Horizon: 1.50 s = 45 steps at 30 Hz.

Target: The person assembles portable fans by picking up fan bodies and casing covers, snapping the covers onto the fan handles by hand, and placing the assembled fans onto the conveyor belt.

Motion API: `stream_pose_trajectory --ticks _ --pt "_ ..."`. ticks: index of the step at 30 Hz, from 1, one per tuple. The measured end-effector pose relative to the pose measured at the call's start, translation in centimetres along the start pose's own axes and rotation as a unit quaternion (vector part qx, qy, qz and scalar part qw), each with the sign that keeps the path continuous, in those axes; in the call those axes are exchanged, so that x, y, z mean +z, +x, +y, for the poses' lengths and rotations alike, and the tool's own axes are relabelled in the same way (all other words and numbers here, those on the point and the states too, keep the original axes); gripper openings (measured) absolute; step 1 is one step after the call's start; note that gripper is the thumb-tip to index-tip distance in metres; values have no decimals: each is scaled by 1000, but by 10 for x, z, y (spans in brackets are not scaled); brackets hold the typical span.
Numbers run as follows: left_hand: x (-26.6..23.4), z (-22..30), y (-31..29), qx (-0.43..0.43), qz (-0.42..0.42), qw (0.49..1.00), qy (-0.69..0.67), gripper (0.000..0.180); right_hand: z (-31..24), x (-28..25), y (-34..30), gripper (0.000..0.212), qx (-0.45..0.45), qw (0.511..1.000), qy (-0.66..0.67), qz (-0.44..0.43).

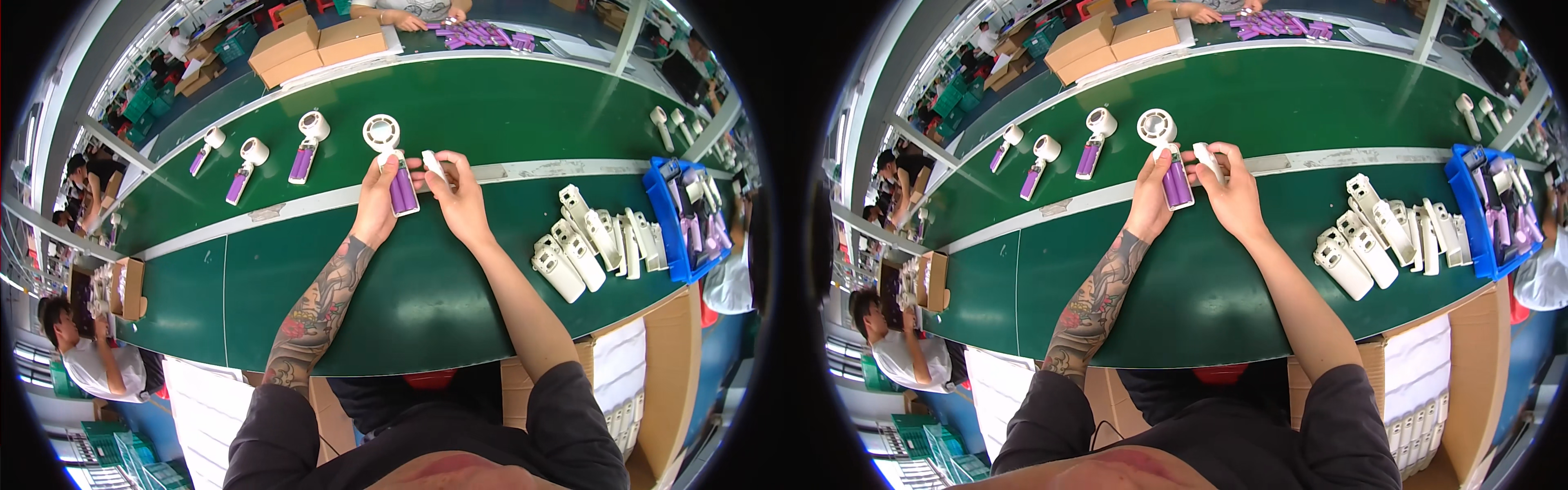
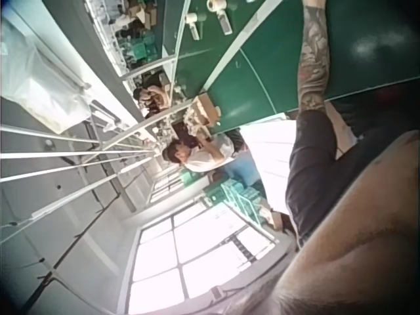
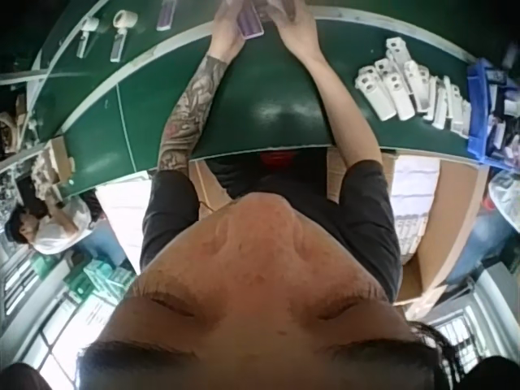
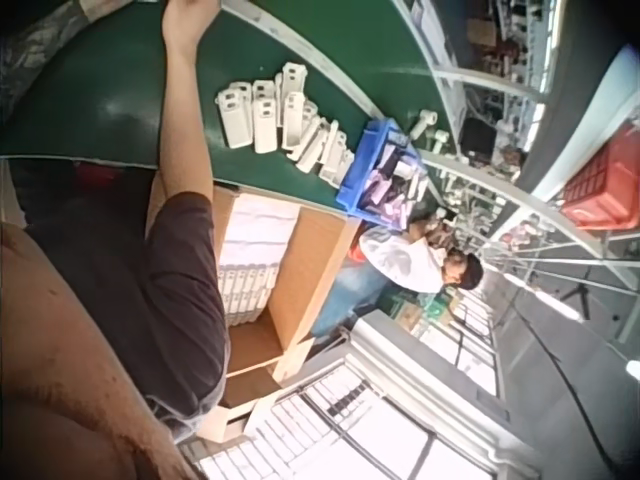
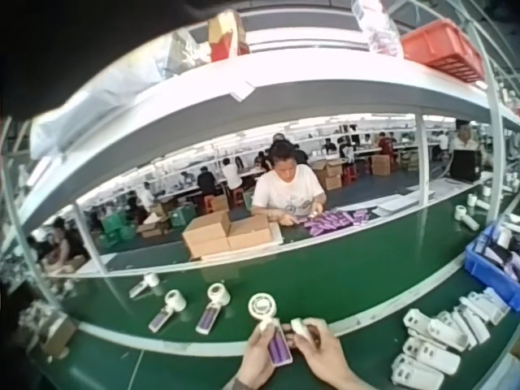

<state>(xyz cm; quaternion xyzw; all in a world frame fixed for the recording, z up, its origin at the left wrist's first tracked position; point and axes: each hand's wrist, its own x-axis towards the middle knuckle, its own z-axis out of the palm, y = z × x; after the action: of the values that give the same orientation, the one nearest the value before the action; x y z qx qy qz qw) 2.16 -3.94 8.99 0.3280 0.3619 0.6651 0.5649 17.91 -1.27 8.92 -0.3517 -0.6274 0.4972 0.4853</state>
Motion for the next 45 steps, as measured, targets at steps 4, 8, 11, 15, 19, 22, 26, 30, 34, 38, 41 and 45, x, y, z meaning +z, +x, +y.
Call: stream_pose_trajectory --ticks 4,8,11,15,19,22,26,30,34,38,41,45 --pt "6 2 -1 8 -19 996 -90 40 -12 5 -6 35 -54 992 -113 17" --pt "12 -4 -5 8 -24 996 -81 41 -14 9 -8 38 -87 979 -182 33" --pt "15 -8 -7 7 -20 999 -41 42 -11 8 -9 41 -103 971 -212 41" --pt "13 -9 -8 -11 -40 997 -65 41 -1 8 -11 45 -207 930 -299 43" --pt "16 -5 -10 24 -74 997 7 40 8 5 -10 48 -253 920 -299 29" --pt "13 -4 -9 27 -77 995 57 40 9 9 -11 51 -247 935 -251 40" --pt "6 -3 -6 5 -51 989 135 42 6 16 -11 55 -185 973 -103 88" --pt "5 -5 -5 94 -77 966 230 46 -3 4 -10 56 9 985 -172 -19" --pt "4 -8 -1 113 -112 948 276 53 0 1 -8 55 -1 983 -181 -42" --pt "1 -5 0 84 -113 946 293 58 0 3 -8 55 -19 980 -196 -41" --pt "1 -4 -1 51 -103 949 293 60 -2 6 -9 55 -34 977 -209 -32" --pt "4 -9 -1 92 -93 963 237 53 -8 7 -8 49 -34 963 -265 -36"
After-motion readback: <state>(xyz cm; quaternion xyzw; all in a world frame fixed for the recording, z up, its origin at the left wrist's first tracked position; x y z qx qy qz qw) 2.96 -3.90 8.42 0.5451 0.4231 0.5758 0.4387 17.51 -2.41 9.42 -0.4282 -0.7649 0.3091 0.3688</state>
